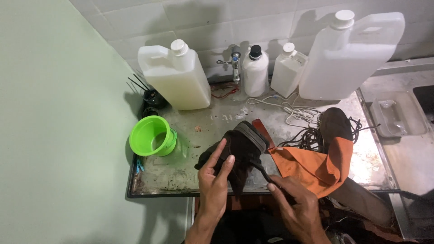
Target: The person cleans a brown leather shoe on a metal countertop. They wipe the shoe with an orange cloth, then use a small brush dipped in liquid from a green cup to scrub the shoe surface. The person alternates between brushing and wiping with the cloth, focusing on the upper and side areas of the shoe.
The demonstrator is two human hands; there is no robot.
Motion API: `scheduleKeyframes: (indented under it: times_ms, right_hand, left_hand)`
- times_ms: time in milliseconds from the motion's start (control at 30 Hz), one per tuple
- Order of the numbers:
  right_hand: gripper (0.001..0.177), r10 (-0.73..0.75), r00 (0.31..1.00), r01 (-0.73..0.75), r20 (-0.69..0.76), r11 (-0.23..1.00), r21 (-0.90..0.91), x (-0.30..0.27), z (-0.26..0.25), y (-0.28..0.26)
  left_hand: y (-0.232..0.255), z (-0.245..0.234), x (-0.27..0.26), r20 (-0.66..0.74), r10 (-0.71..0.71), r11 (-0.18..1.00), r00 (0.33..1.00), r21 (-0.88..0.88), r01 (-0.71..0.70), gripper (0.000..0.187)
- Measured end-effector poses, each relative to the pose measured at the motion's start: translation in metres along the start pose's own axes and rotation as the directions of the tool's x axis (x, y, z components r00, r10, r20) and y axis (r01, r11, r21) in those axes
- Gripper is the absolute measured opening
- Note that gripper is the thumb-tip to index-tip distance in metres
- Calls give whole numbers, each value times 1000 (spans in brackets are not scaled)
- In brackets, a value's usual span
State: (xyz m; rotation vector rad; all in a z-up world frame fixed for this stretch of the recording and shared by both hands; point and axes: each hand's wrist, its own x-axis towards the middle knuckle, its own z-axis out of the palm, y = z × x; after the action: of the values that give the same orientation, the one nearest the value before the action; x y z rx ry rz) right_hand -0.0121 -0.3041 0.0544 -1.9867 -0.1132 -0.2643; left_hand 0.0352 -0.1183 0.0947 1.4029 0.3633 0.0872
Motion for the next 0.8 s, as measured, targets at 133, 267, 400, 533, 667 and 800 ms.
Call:
scheduleKeyframes:
  times_ms: [133, 267, 400, 533, 667, 800]
  right_hand:
    - [22, -110, 986, 79, -127, 971, -226, 3, 8, -6]
    - [29, -240, 970, 244, 44, 950, -196, 0, 13, -5]
    - [27, -227, 973, 198, -45, 917, -346, 1, 15, -4]
    - [20, -228, 970, 238, 79, 957, -164, -4, 24, -8]
    - [22, -224, 974, 214, -42, 962, -168, 6, 15, -8]
    - [21, -52, 992, 43, -115, 996, -74, 12, 12, -15]
  left_hand:
    - [-15, -4, -5, -10, 55, 998, 998, -8, -55, 56]
    - [-14, -8, -11, 16, -104, 991, 994, -85, 105, 55]
    - [-12, -6, -9, -25, -132, 977, 991, -174, 126, 53]
    - [-23, -11, -3, 5, -91, 962, 996, -260, 89, 57]
    - [-19, -13, -7, -32, -142, 968, 989, -213, 132, 57]
    - [-25, -17, -4, -17, -99, 973, 995, -213, 93, 58]
